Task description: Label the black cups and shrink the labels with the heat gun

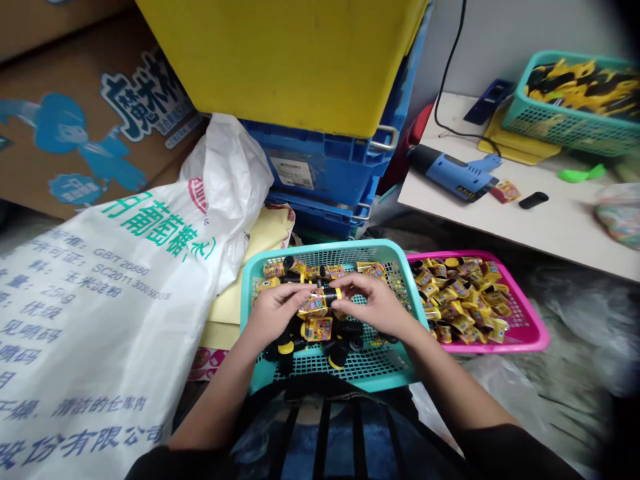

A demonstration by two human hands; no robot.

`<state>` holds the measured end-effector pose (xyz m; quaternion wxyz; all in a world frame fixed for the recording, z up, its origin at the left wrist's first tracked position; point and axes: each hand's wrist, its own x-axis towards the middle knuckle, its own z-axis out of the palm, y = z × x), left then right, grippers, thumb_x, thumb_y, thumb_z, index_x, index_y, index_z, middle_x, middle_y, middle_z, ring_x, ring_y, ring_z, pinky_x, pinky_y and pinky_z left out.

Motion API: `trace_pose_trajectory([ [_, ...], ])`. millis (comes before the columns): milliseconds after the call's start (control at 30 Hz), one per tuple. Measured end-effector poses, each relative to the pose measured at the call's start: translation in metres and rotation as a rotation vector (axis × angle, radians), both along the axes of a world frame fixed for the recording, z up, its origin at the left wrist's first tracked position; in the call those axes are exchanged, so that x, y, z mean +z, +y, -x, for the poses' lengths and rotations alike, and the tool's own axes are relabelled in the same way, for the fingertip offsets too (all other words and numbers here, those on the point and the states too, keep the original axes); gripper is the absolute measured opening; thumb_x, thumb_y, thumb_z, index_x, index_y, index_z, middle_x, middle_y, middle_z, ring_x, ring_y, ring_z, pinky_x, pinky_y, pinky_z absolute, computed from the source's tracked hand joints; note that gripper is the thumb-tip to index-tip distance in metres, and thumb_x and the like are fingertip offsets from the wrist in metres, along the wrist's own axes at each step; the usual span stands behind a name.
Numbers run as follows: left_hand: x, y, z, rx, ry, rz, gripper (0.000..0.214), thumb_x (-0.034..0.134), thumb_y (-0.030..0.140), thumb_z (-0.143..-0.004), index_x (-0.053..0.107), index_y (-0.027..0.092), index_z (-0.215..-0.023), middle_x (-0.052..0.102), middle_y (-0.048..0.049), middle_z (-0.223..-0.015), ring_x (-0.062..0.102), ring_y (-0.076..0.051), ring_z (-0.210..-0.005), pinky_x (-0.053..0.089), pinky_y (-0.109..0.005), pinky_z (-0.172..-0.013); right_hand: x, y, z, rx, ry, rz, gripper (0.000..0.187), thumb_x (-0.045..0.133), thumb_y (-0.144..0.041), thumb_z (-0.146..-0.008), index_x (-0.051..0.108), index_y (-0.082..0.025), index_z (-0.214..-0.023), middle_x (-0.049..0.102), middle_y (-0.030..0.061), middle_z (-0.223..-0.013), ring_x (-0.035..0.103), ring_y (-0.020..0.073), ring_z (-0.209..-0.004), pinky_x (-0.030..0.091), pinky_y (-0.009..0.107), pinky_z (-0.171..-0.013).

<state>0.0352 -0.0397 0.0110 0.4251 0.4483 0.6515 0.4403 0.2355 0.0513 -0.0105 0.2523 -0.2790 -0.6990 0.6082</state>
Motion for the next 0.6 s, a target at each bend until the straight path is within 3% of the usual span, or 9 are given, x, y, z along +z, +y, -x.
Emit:
trace_pose_trajectory([
  [67,0.001,0.0,-0.004,-0.014,-0.07,0.012,0.027,0.076,0.033,-0.071,0.077,0.021,-0.095,0.078,-0.006,-0.092,0.072,-0.021,-0.079,0.059,-0.032,-0.073,-0.005,-0.003,0.004,-0.038,0.036,-0.021,0.034,0.074,-0.035,-0.077,0.067,-0.016,-0.105,0.065,0.0053,-0.091,0.061,0.0128,-0.075,0.051,0.028,-0.074],
  [133,0.002,-0.001,-0.009,-0.003,-0.14,0.0,0.031,0.08,0.027,-0.064,0.076,0.02,-0.094,0.077,-0.0056,-0.09,0.071,-0.019,-0.077,0.059,-0.029,-0.07,-0.01,-0.007,0.008,-0.03,0.099,0.052,0.037,0.078,-0.036,-0.075,0.066,-0.017,-0.104,0.065,0.0053,-0.094,0.062,0.0132,-0.078,0.051,0.028,-0.076],
  [233,0.004,-0.002,-0.015,0.023,-0.209,-0.025,0.027,0.081,0.023,-0.062,0.076,0.019,-0.089,0.076,-0.0048,-0.089,0.07,-0.018,-0.081,0.057,-0.027,-0.074,-0.014,-0.013,0.013,-0.013,0.233,0.272,0.036,0.076,-0.043,-0.078,0.065,-0.017,-0.102,0.063,0.0059,-0.103,0.061,0.013,-0.086,0.051,0.026,-0.08],
  [300,0.005,-0.003,-0.019,0.031,-0.262,-0.022,0.027,0.082,0.023,-0.062,0.075,0.019,-0.088,0.076,-0.0044,-0.089,0.07,-0.018,-0.082,0.057,-0.027,-0.075,-0.016,-0.017,0.017,0.015,0.32,0.487,0.042,0.071,-0.049,-0.083,0.063,-0.02,-0.111,0.06,0.0056,-0.109,0.06,0.0124,-0.091,0.05,0.025,-0.081],
  [400,0.006,-0.004,-0.026,0.047,-0.327,-0.009,0.028,0.084,0.026,-0.061,0.075,0.018,-0.087,0.076,-0.0047,-0.088,0.07,-0.018,-0.076,0.059,-0.029,-0.07,-0.019,-0.025,0.023,0.121,0.404,0.772,0.053,0.068,-0.057,-0.082,0.058,-0.021,-0.12,0.06,0.0042,-0.101,0.06,0.0115,-0.083,0.051,0.024,-0.075],
  [433,0.006,-0.004,-0.027,0.054,-0.337,-0.01,0.028,0.084,0.026,-0.061,0.076,0.018,-0.087,0.076,-0.0049,-0.089,0.07,-0.018,-0.076,0.059,-0.029,-0.07,-0.021,-0.027,0.025,0.132,0.417,0.791,0.054,0.069,-0.058,-0.082,0.058,-0.02,-0.118,0.06,0.0039,-0.097,0.059,0.0114,-0.081,0.051,0.024,-0.073],
  [600,0.001,-0.007,-0.029,0.059,-0.363,-0.015,0.03,0.085,0.027,-0.061,0.076,0.019,-0.088,0.076,-0.0067,-0.097,0.071,-0.019,-0.084,0.059,-0.03,-0.077,-0.029,-0.03,0.032,0.032,0.389,0.605,0.05,0.074,-0.054,-0.078,0.061,-0.017,-0.109,0.061,0.0045,-0.097,0.058,0.0118,-0.085,0.048,0.022,-0.079],
])
